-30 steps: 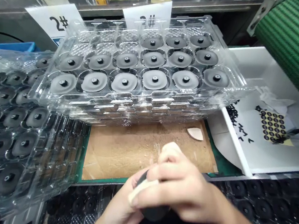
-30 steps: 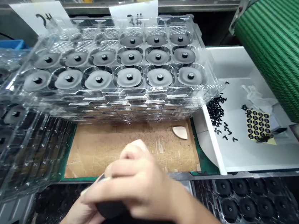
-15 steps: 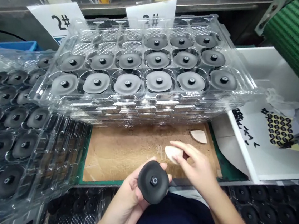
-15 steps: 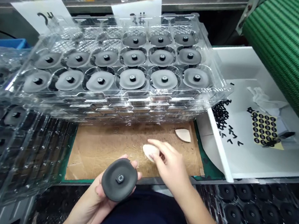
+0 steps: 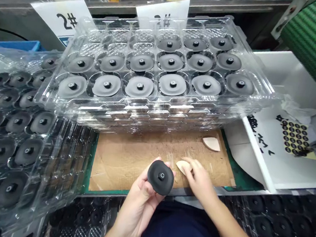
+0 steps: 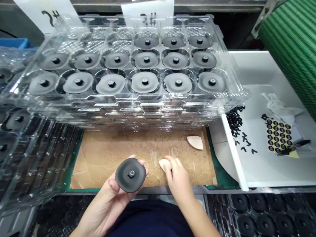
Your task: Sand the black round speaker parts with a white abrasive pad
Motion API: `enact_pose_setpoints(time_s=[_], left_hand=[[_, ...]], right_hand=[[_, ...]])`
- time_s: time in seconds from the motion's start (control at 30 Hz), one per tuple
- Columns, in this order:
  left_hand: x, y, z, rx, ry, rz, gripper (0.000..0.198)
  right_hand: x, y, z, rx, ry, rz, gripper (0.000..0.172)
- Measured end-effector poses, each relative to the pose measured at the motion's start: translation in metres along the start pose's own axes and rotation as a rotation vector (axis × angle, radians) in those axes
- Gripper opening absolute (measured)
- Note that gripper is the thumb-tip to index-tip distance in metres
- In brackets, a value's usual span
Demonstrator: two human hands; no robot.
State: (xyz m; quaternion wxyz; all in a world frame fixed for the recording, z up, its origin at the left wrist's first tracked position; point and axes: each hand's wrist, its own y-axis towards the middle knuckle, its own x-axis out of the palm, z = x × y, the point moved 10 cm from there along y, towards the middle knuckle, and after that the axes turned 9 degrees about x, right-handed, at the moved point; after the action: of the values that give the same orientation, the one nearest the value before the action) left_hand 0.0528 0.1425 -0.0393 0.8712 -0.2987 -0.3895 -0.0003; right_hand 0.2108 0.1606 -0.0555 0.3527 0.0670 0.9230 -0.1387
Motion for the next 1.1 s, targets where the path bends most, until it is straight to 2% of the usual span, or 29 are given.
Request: enact_pose_setpoints(time_s=[0.1,0.17,0.23,0.3,0.37,0.4,0.5,0.53,0.67,0.7,0.77,0.83,0.87,0.93,0.97,1.03,1.1], left_hand=[[-0.001,-0.003,0.002,0.051,0.004,0.015,0.058],[-0.003,-0.005,0.004,0.082,0.024,0.029,0.058],[-0.007,-0.009,0.003,0.078,0.042,0.036,0.053],[-0.010,-0.012,0.003,0.073,0.043,0.047,0.048],[-0.012,-0.014,0.006,0.095,0.033,0.056,0.044],[-0.010,-0.015,0.007,0.107,0.029,0.051,0.041],[-0.001,-0.016,0.008,0.087,0.012,0.008,0.032],[0.000,-0.017,0.008,0.071,0.006,0.004,0.033],[-0.002,-0.022,0.013,0.039,0.006,0.026,0.057],[-0.001,-0.022,0.014,0.034,0.005,0.016,0.061],[0.004,-0.023,0.013,0.027,-0.019,-0.021,0.061],[0.011,-0.023,0.010,0.010,-0.045,-0.071,0.057],[0.016,-0.023,0.009,-0.001,-0.053,-0.103,0.056],[0.024,-0.025,0.008,-0.013,-0.058,-0.159,0.057],[0.026,-0.026,0.008,-0.017,-0.058,-0.175,0.057],[0.025,-0.028,0.009,-0.025,-0.071,-0.173,0.057],[0.022,-0.030,0.010,-0.044,-0.104,-0.159,0.056]], right_hand=[[-0.031,-0.004,-0.052,-0.068,0.093,0.051,0.025],[-0.049,-0.020,-0.099,-0.204,0.187,0.090,0.023],[-0.050,-0.038,-0.140,-0.372,0.215,0.029,0.024],[-0.033,-0.047,-0.157,-0.411,0.213,-0.150,0.022],[-0.013,-0.047,-0.159,-0.374,0.181,-0.328,0.019],[-0.008,-0.045,-0.158,-0.366,0.158,-0.350,0.019],[-0.025,-0.038,-0.164,-0.424,0.157,-0.145,0.021],[-0.030,-0.040,-0.166,-0.449,0.178,-0.128,0.022],[-0.028,-0.057,-0.159,-0.451,0.165,-0.376,0.018],[-0.033,-0.058,-0.154,-0.424,0.127,-0.371,0.018],[-0.047,-0.055,-0.148,-0.409,0.034,-0.256,0.020],[-0.058,-0.052,-0.155,-0.489,-0.049,-0.120,0.022],[-0.060,-0.053,-0.163,-0.583,-0.057,-0.090,0.023],[-0.056,-0.054,-0.178,-0.781,0.014,-0.130,0.026],[-0.054,-0.052,-0.179,-0.832,0.072,-0.159,0.027],[-0.050,-0.035,-0.167,-0.762,0.172,-0.164,0.026],[-0.042,-0.011,-0.130,-0.480,0.221,-0.128,0.024]])
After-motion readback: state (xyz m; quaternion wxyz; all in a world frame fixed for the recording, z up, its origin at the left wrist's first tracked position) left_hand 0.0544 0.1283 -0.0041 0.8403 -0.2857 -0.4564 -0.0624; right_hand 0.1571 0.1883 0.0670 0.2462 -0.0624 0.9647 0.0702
